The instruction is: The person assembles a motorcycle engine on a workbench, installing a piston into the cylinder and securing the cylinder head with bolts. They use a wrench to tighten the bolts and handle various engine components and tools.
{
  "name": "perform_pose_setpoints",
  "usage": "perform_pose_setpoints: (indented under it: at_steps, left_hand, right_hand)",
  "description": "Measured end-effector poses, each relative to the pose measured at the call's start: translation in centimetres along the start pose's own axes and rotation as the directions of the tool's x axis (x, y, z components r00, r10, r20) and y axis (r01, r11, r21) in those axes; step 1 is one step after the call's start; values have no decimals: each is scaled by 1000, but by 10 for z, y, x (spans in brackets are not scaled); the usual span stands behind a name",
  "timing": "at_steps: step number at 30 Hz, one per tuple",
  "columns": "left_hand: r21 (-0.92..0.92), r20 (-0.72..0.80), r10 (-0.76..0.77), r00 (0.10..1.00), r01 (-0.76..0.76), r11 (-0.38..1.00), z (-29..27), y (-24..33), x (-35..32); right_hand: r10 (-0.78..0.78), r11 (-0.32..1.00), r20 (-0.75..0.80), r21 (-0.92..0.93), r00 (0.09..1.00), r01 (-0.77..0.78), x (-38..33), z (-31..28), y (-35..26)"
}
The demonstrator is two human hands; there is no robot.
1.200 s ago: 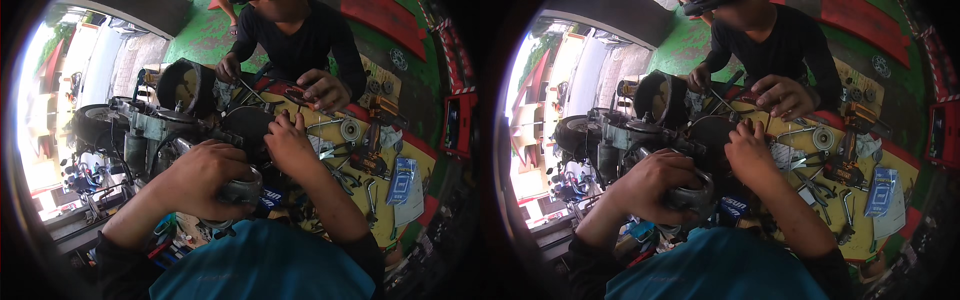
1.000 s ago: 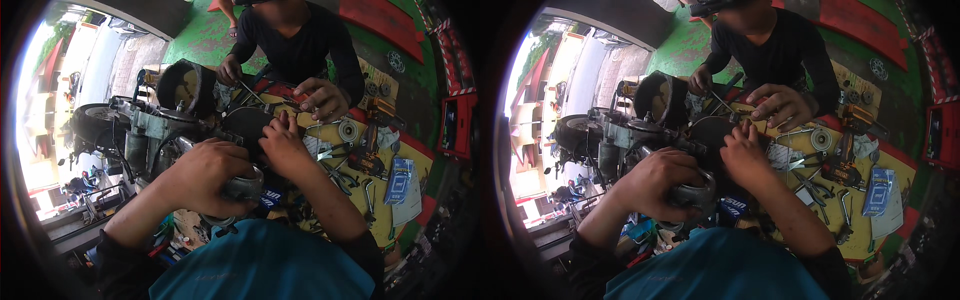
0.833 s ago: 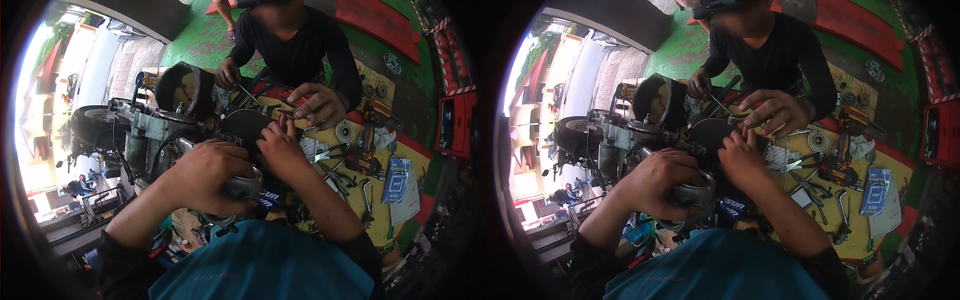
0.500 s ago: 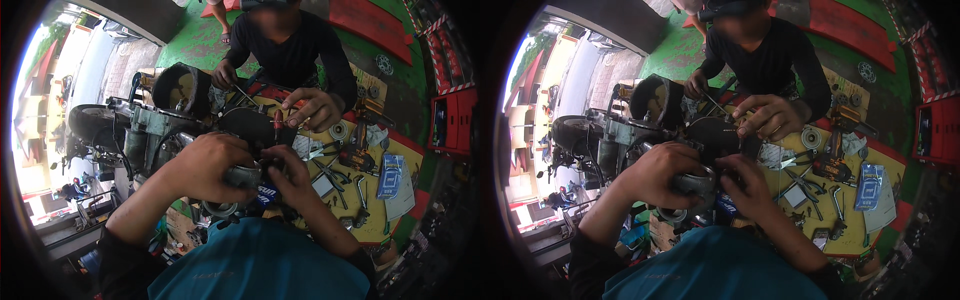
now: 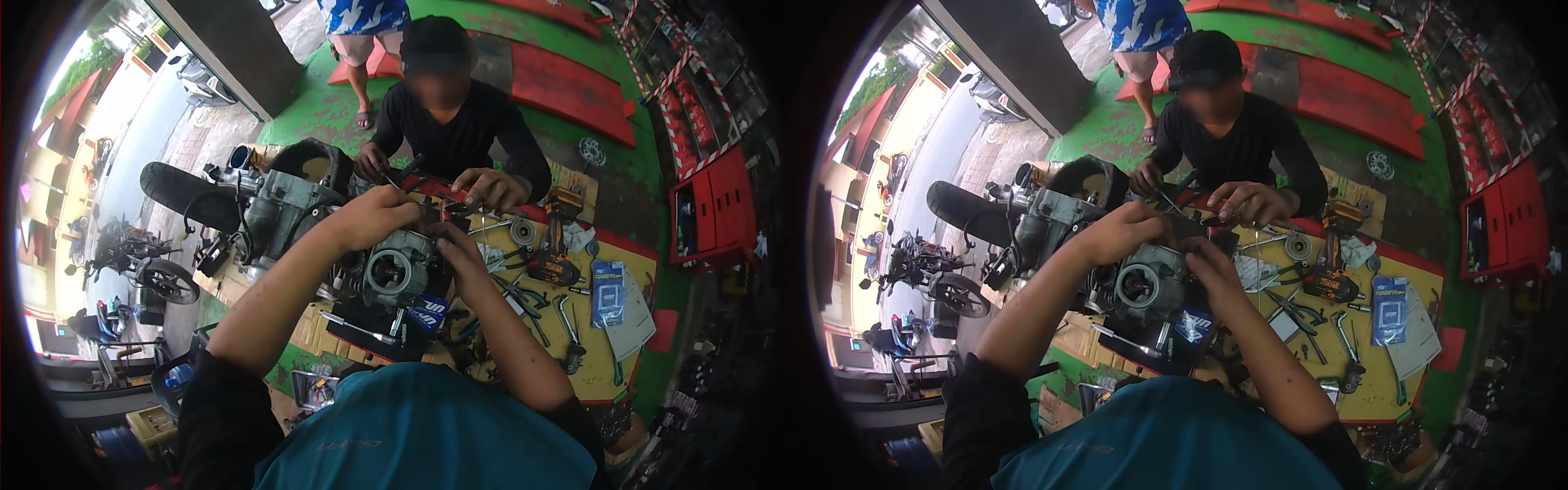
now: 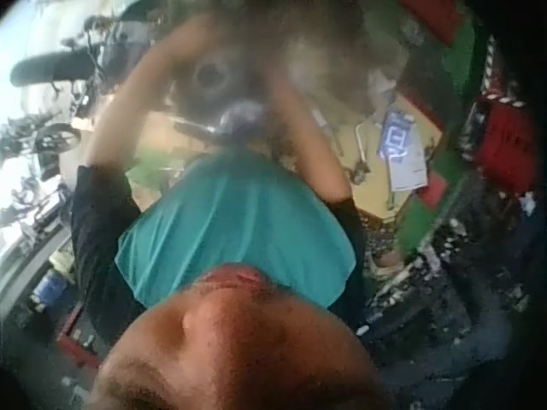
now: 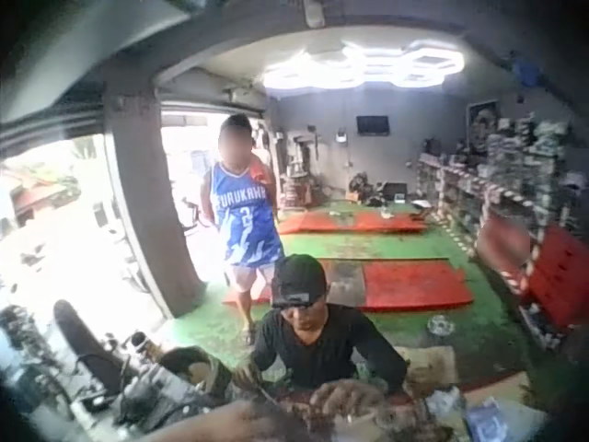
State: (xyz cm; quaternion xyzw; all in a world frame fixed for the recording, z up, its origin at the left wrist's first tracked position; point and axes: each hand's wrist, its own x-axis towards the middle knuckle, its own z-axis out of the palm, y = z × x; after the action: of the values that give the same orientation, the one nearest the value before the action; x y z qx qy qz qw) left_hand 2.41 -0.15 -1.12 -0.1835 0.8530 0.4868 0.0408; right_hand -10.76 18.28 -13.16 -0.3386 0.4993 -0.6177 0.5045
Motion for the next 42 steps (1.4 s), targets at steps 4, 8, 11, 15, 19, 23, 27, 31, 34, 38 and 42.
perform_pose_setpoints:
  at_steps: [4, 8, 11, 15, 19, 23, 27, 31, 34, 38, 42]
  left_hand:
    - [-126, -125, 43, 991, -59, 990, 8, -12, 1]
    - [-190, -199, 151, 968, -189, 963, 11, -25, 7]
    - [-195, -186, 165, 969, -201, 960, 9, -20, 4]
    - [-211, -173, 154, 973, -189, 959, 11, -26, 9]
    - [-149, -149, 151, 977, -173, 974, 15, -28, 17]
    - [496, 65, 542, 838, -498, 711, 3, -72, 38]
    - [445, 167, 360, 918, -396, 803, 2, -35, 43]
    - [262, 179, 300, 937, -339, 903, 2, -33, 50]
    - [200, 327, 114, 938, -187, 962, -14, -32, 67]
    - [199, 329, -117, 937, 52, 979, -4, -9, 68]
    - [260, 324, -61, 944, -27, 965, -6, -23, 83]
  right_hand:
    - [108, 992, -85, 74, 991, -101, 5, 5, -4]
    - [186, 959, -116, 238, 976, -154, 15, 11, -9]
    - [180, 937, -62, 314, 982, -152, 14, 19, -19]
    - [176, 914, -56, 379, 983, -142, 7, 22, -16]
    - [42, 950, -327, 307, 944, 64, -18, 31, -9]
    - [-33, 948, -446, 269, 895, 169, -71, 36, 25]
    - [29, 934, -526, 318, 850, 165, -170, 17, 72]
    - [168, 898, -685, 403, 709, 176, -276, 8, 124]
    - [271, 878, -765, 445, 584, 175, -342, 4, 173]
    - [400, 852, -815, 499, 420, 157, -410, 34, 207]
    - [413, 846, -850, 491, 327, 208, -431, 44, 228]
